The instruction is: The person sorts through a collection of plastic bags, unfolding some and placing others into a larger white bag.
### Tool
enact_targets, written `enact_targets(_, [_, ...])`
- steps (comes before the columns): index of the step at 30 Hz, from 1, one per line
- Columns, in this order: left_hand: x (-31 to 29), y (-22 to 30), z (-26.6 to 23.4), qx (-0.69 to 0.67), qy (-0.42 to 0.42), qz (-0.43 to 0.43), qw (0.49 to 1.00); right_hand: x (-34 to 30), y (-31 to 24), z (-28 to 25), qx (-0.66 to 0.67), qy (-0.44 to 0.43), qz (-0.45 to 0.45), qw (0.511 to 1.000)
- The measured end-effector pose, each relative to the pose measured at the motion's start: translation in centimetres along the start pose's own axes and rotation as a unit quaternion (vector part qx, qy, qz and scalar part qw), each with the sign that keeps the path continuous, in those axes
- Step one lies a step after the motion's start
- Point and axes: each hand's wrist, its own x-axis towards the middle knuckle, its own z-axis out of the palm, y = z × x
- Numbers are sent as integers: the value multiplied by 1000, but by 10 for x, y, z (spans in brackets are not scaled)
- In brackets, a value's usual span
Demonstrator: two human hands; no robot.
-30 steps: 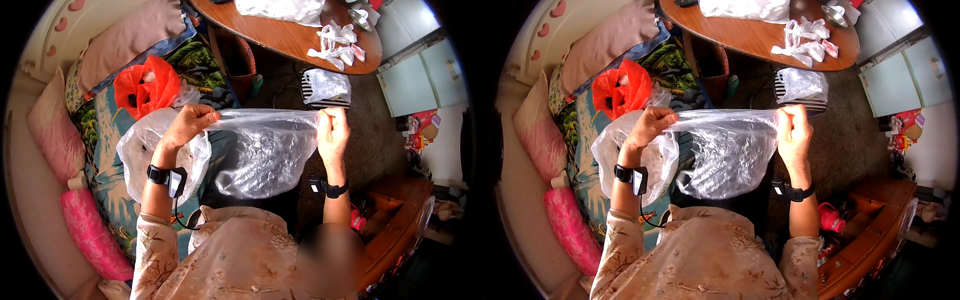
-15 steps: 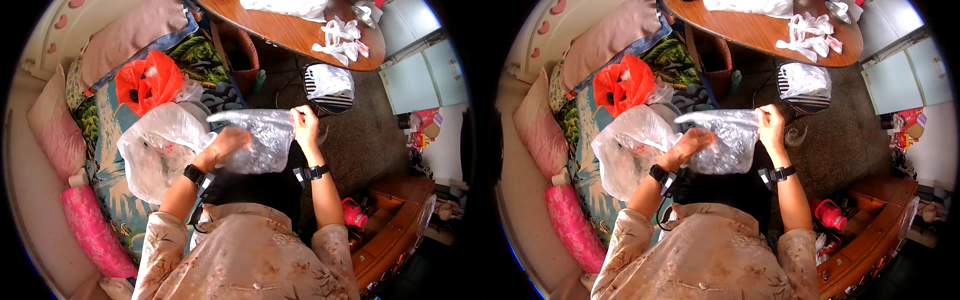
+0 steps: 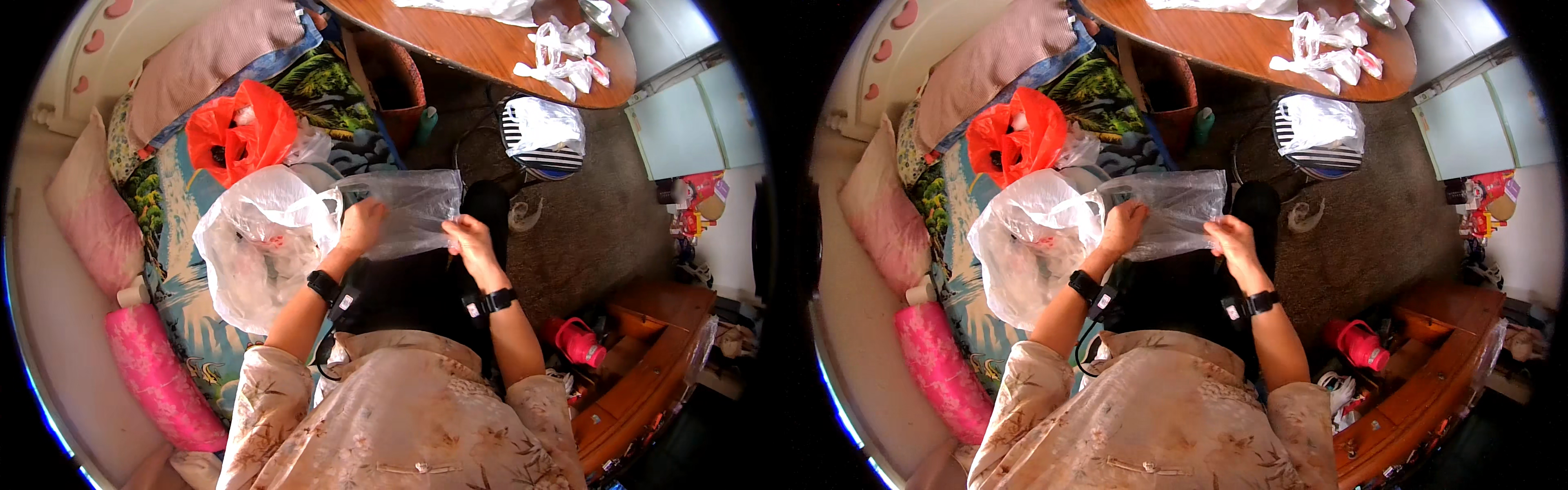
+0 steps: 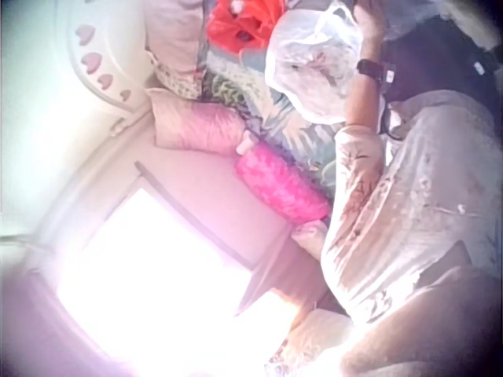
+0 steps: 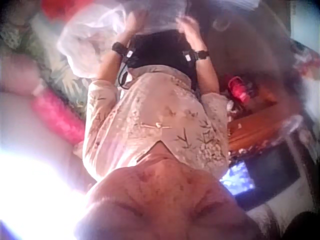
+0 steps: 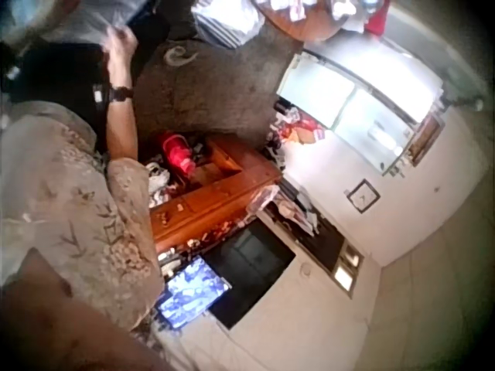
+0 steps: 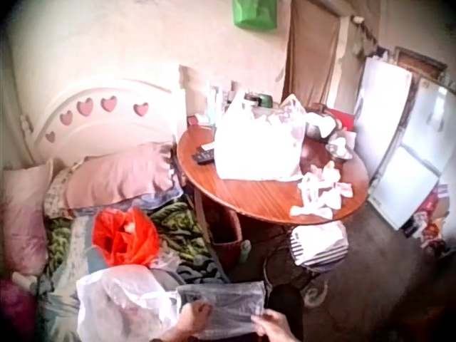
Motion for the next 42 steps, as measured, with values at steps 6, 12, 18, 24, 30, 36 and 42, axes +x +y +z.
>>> enact_targets(6, [-4,-1,-10,-71,-51,-49,995,-23,-35,-17,-89,51,-6,995])
enact_targets(12, [-9,-31,0,-110,-81,-76,988,29,17,-4,-71,35,-17,997])
enact_targets(18, [2,20,-20,-248,-58,-176,951,6,3,6,-63,57,-149,985])
enact_targets(24, [-1,10,-26,-309,-74,-69,946,-34,-32,10,-230,-6,-300,926])
enact_targets(30, [-9,66,-46,-48,-88,99,990,-46,-51,9,-364,14,-281,888])
enact_targets(36, [7,80,-60,62,26,243,968,-62,-98,-1,-392,30,-428,814])
enact_targets(42, [3,125,-70,-86,-101,44,990,-68,-99,-15,-306,-82,-243,917])
